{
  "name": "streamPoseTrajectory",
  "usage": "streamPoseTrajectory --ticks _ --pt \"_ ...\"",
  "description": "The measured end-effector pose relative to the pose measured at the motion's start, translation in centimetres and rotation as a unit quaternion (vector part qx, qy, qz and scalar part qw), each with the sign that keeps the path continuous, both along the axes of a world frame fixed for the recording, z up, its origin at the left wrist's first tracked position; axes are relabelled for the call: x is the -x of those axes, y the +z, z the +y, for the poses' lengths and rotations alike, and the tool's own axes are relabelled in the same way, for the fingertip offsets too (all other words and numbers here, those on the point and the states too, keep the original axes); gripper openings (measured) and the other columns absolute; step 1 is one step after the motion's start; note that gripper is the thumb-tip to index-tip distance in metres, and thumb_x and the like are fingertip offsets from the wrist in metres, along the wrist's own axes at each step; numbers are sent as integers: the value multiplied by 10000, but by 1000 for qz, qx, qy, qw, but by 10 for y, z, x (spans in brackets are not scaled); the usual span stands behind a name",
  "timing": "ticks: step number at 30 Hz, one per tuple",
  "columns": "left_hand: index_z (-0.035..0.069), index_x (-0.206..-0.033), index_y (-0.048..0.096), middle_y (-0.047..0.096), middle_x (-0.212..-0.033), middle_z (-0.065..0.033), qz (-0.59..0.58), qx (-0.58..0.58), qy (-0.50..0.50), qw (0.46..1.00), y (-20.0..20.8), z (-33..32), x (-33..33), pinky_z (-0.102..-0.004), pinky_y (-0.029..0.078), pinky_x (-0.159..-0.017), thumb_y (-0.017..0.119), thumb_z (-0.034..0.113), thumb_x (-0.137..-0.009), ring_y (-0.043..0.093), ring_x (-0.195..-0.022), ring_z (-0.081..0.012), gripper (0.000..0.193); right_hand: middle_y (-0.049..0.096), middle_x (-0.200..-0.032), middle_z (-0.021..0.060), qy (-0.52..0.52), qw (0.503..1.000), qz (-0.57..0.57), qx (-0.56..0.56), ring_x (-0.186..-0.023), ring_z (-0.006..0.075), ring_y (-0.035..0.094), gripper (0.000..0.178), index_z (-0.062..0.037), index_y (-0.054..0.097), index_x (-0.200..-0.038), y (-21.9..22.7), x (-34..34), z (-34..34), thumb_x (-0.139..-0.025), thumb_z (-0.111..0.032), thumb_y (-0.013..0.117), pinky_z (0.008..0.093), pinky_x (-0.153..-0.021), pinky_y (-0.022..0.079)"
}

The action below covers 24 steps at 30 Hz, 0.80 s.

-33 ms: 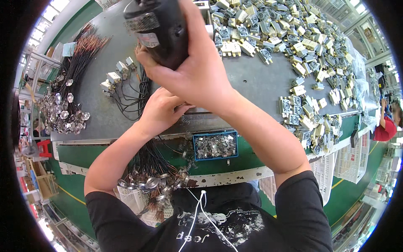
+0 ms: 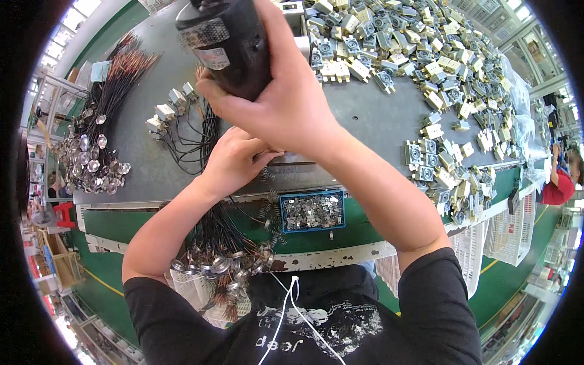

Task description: Assembling wiring harnesses to electronic components using a specialized pressing tool.

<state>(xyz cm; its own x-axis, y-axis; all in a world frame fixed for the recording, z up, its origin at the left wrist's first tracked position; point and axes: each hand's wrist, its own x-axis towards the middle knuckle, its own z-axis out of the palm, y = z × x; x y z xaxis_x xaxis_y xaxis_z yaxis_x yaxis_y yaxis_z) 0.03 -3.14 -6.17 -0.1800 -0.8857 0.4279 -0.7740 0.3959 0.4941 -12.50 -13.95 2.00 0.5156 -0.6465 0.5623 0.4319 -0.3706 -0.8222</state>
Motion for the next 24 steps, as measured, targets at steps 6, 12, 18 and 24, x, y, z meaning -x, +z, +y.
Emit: streamPoseTrajectory --ticks 6,12,18,24 --pt "30 -960 639 670 -967 -136 6 -111 70 991 7 0 6 -466 539 -820 727 196 -886 669 -950 -352 202 707 -858 43 -22 999 44 5 -662 87 632 207 5 622 -998 2 7 -1 -860 51 769 242 -593 522" --pt "-5 -1020 633 692 -983 -179 -52 -144 20 988 5 -12 -5 -476 556 -838 698 264 -918 679 -966 -375 295 702 -855 56 9 1000 2 18 -647 91 624 188 29 647 -966 -1 5 9 -832 113 749 240 -575 501" --pt "-9 -1014 641 696 -993 -188 -46 -153 13 987 6 -11 -5 -479 556 -849 702 250 -911 680 -968 -382 286 712 -890 73 7 999 -2 34 -732 106 655 198 27 652 -990 -5 3 6 -836 115 740 251 -641 535" --pt "19 -1005 660 685 -970 -175 28 -88 8 996 9 -12 -1 -481 558 -827 705 247 -912 676 -939 -378 251 727 -908 75 -10 992 11 126 -740 105 666 169 23 669 -987 -5 3 4 -847 95 732 250 -673 545"
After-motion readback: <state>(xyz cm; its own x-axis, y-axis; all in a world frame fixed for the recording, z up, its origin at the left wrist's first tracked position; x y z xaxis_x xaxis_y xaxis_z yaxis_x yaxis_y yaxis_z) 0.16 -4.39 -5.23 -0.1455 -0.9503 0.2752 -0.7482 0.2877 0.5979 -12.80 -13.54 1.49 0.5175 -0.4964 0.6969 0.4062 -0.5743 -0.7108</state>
